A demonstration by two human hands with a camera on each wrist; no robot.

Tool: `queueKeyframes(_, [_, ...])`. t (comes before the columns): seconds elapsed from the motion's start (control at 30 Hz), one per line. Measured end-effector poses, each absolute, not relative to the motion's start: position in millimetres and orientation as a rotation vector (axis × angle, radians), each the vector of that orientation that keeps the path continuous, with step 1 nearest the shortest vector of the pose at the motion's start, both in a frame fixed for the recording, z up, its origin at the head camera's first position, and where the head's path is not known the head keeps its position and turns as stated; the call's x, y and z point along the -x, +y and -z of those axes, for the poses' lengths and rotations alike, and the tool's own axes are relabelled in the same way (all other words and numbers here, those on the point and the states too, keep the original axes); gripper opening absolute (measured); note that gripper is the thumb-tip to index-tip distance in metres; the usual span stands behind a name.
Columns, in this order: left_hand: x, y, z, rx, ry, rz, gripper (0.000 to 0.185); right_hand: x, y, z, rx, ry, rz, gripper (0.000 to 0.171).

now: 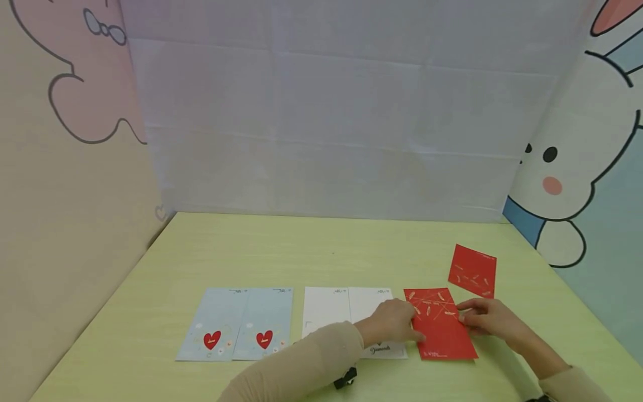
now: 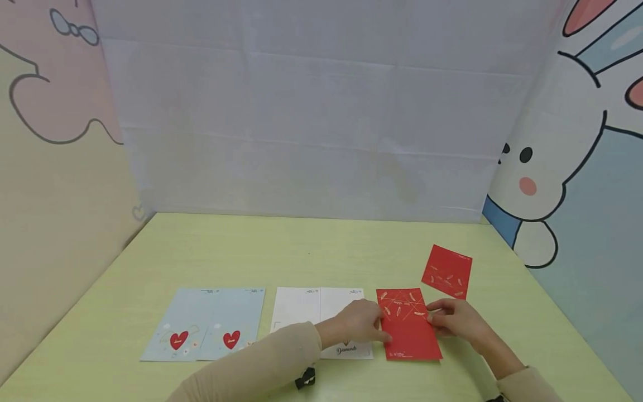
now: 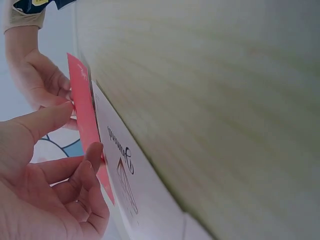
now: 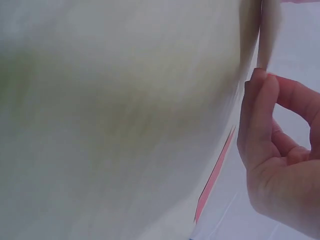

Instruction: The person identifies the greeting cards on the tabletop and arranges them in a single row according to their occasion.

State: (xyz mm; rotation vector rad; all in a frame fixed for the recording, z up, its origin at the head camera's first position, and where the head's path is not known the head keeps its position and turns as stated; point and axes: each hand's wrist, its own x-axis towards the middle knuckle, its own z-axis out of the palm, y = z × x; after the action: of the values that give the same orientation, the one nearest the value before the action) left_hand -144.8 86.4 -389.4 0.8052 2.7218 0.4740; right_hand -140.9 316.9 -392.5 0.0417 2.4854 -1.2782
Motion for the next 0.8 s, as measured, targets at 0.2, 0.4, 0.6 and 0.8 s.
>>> queueKeyframes(0.2, [144.6,87.6,391.5,-0.823,2.736,-0.431,0.031,141.4,318.5,395.0,-0.031,2.483,1.261,0.04])
queueKeyframes(0.4, [144.8,86.5,392.9,-0.843,2.74,-0.434,0.032,142.8,316.1,395.1,-0.046,2.516,1.202,0.038])
queueKeyframes(0.6, [145.5,84.0,393.1,-0.867,2.741,-0.457,0.032,144.8,315.2,396.0,-0.062,2.522,1.185,0.038])
queueKeyframes(0.8, [145.0,83.3,391.7,-0.876,2.744,-0.463,0.033,144.2,315.3,395.9,-0.056,2.517,1.197,0.037])
